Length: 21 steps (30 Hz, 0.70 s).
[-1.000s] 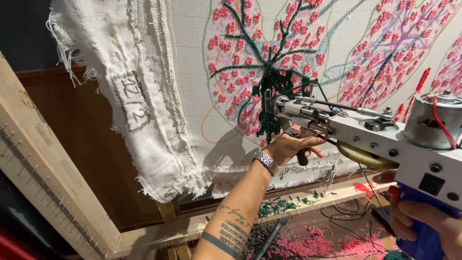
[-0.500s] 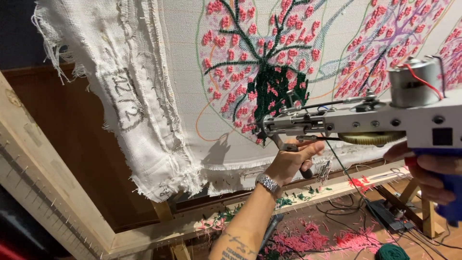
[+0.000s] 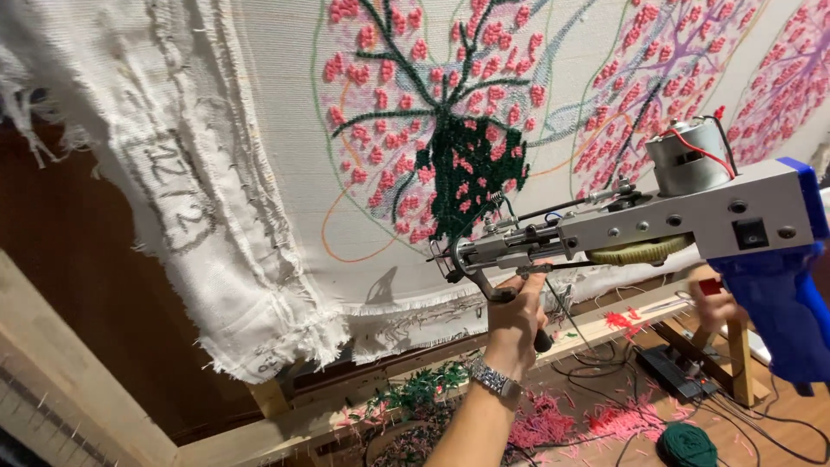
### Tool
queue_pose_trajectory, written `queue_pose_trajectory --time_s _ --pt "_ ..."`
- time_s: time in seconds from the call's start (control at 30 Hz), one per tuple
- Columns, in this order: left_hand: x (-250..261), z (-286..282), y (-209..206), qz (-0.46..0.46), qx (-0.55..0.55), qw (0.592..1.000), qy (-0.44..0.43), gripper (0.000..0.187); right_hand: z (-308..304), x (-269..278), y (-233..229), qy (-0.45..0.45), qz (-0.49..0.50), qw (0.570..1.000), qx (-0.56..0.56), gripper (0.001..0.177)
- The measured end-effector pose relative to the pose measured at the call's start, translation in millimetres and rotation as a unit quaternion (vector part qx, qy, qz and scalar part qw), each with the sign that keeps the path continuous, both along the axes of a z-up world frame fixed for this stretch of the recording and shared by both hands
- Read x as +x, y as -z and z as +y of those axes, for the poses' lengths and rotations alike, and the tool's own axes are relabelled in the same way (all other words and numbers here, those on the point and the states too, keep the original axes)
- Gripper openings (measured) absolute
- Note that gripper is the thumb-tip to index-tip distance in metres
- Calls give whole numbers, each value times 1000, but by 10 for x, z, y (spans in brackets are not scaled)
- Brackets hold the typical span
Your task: Using a tufting gun to create a leaf pattern on a rug canvas.
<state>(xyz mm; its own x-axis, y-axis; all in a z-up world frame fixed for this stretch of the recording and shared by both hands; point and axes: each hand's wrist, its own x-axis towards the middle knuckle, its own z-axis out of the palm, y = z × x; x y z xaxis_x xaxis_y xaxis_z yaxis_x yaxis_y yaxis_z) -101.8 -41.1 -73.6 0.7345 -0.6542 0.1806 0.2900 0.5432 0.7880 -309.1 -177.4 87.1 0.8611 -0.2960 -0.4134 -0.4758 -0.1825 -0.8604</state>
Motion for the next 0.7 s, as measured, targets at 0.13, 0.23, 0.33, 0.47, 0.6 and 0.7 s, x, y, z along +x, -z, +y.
queue_pose_trajectory --time_s 0.13,0.23,0.33,0.47,0.6,0.7 --pt "-109 -41 -71 37 25 999 4 28 158 405 626 -13 57 998 -5 54" --pt "-34 -184 98 -15 -38 999 -15 32 -79 548 1459 -20 86 996 -9 55" --pt "18 -108 38 -14 -39 999 -14 26 -878 628 2470 -108 101 987 -62 48" --pt "145 25 -7 8 -10 998 -56 10 -2262 326 3477 -62 126 964 -224 50" --pt "403 -24 241 -34 -87 993 -66 26 -3222 -343 3941 28 136 949 -283 42" --pt "346 157 -8 1 -40 996 -84 21 -3578 -770 3826 31 106 946 -305 39"
